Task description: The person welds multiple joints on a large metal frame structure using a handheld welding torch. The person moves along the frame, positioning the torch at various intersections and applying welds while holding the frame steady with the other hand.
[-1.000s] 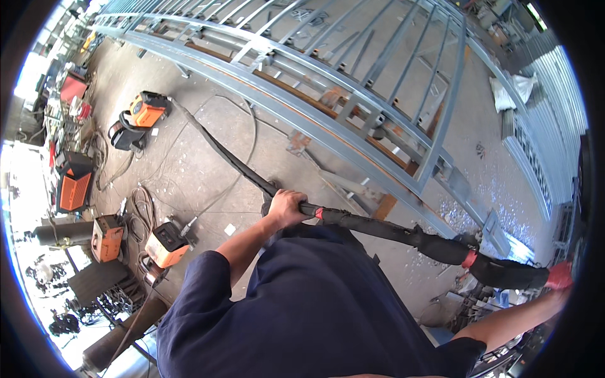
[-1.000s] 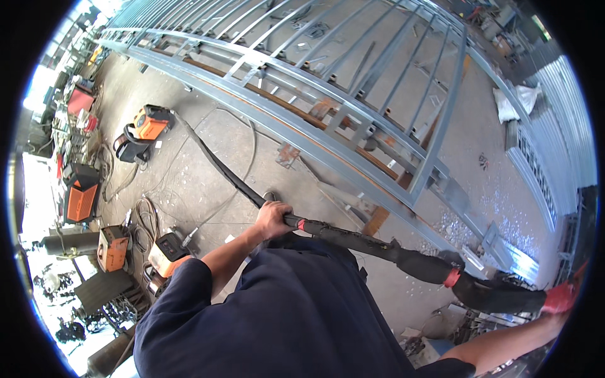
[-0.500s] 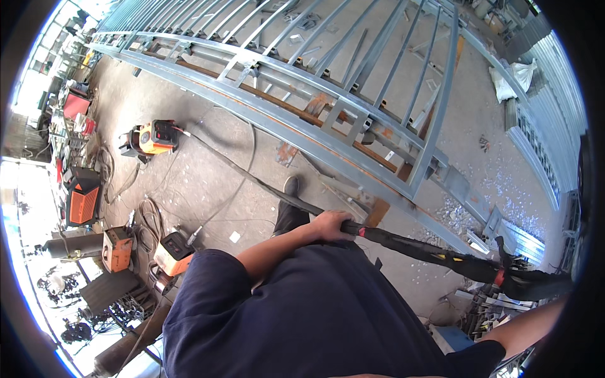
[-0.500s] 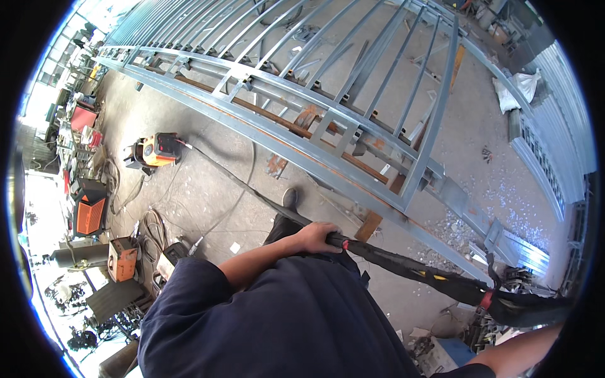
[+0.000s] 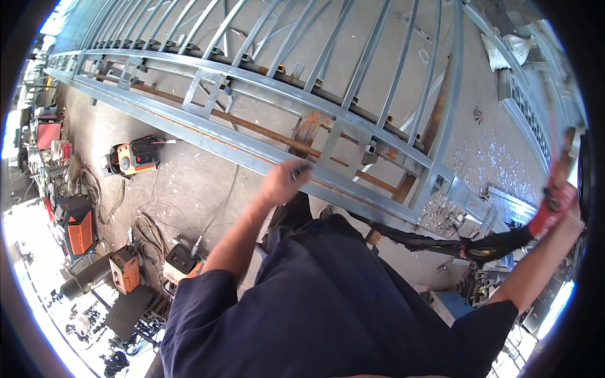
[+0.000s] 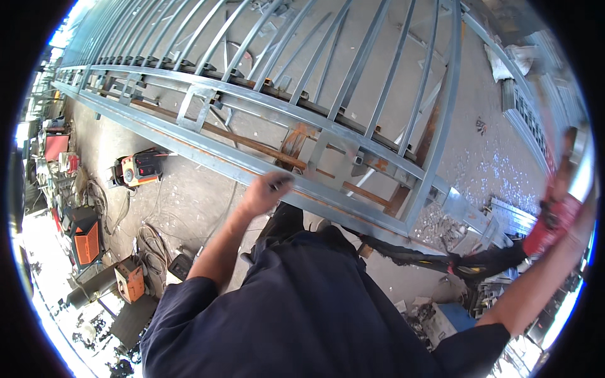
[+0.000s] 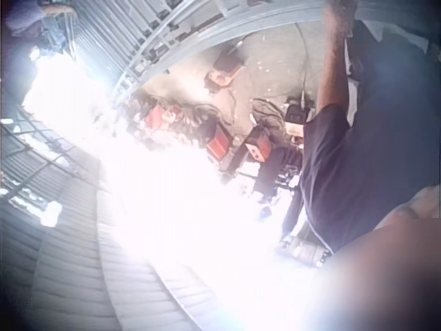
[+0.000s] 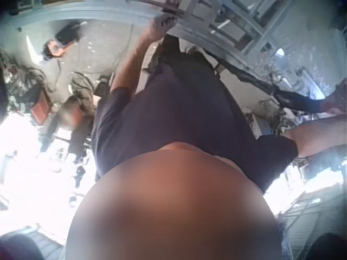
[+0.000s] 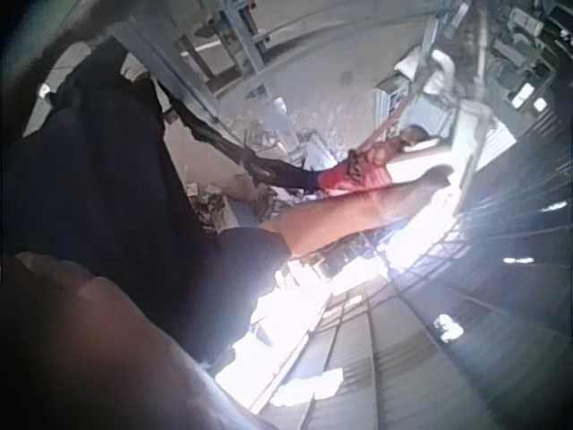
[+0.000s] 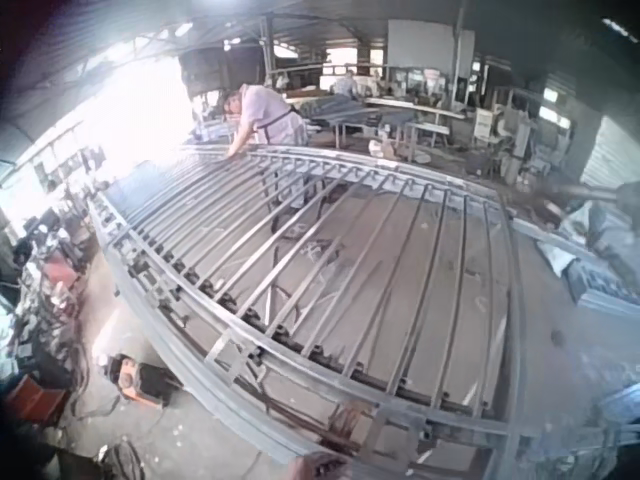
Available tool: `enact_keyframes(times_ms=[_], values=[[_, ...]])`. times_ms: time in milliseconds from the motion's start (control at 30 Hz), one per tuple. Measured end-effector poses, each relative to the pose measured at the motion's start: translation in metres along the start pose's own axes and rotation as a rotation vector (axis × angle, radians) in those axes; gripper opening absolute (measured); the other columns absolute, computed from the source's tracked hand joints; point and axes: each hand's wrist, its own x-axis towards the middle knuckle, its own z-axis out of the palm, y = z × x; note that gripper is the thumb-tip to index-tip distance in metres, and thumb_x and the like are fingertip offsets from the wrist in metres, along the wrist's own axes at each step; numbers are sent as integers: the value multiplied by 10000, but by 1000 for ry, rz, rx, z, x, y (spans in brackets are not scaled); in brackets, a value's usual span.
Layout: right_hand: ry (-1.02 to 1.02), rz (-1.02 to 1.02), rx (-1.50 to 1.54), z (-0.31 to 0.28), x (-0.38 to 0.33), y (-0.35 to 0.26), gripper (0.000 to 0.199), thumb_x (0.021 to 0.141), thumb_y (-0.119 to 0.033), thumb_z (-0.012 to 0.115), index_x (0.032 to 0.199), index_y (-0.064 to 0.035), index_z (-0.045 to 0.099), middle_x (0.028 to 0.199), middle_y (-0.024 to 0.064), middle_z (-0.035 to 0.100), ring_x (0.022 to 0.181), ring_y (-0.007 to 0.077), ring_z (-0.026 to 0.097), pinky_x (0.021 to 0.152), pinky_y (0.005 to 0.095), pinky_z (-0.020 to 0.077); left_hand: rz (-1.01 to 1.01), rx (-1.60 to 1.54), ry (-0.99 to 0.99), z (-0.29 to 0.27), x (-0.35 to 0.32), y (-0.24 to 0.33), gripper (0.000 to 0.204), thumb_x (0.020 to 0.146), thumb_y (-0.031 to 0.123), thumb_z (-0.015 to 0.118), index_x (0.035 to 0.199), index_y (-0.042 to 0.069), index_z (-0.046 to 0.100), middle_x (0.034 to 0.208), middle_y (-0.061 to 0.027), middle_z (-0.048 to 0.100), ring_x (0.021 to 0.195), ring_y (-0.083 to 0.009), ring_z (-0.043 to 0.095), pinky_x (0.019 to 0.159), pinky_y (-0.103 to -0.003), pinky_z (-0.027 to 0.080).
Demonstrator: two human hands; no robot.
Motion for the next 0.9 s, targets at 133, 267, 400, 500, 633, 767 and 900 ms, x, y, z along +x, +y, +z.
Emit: enact_keyframes(times_ms=[133,267,400,500,633,767,900], values=[[-19,253,-218,48,57,105,455,1018,-315,629,1341,0,570,969,119,708,709,161,662,643,317,564,24,-37,174,-67,80,3,323,968,295,718,1161,37,742,989,-181,769,911,-219,753,817,-359,582],[-403,413,-46,127,116,155,458,997,-305,703,1313,13,608,974,140,737,696,169,693,634,321,588,45,142,174,-107,160,39,323,949,316,722,1149,63,744,1001,-164,775,948,-285,764,849,-362,582],[-532,660,-159,140,153,215,589,935,-379,783,1342,9,609,1018,127,737,770,179,692,686,319,582,174,270,143,-102,248,39,380,980,321,684,1227,34,721,1034,-162,774,954,-277,750,885,-372,569],[-530,708,-133,150,166,238,648,893,-396,828,1352,7,611,1063,115,730,853,183,686,712,318,578,133,408,88,-87,294,31,406,986,345,654,1246,39,715,1051,-178,767,989,-338,737,906,-415,562],[-473,738,-74,154,173,266,617,866,-261,850,1368,2,606,988,101,710,754,171,664,628,318,562,-3,523,-75,-61,333,32,408,973,359,667,1206,31,732,995,-195,761,925,-371,729,852,-445,559],[-539,806,11,153,189,294,596,858,-214,851,1362,1,615,959,82,710,729,149,660,627,306,564,-106,492,-176,-71,338,41,397,935,400,709,1086,39,774,989,-200,756,957,-388,719,851,-484,558],[-569,831,74,158,204,315,564,867,-225,847,1340,-6,631,886,50,694,674,126,641,622,302,553,-228,457,-231,-75,341,52,406,920,398,752,1099,35,779,892,-162,745,807,-303,683,781,-425,541]])
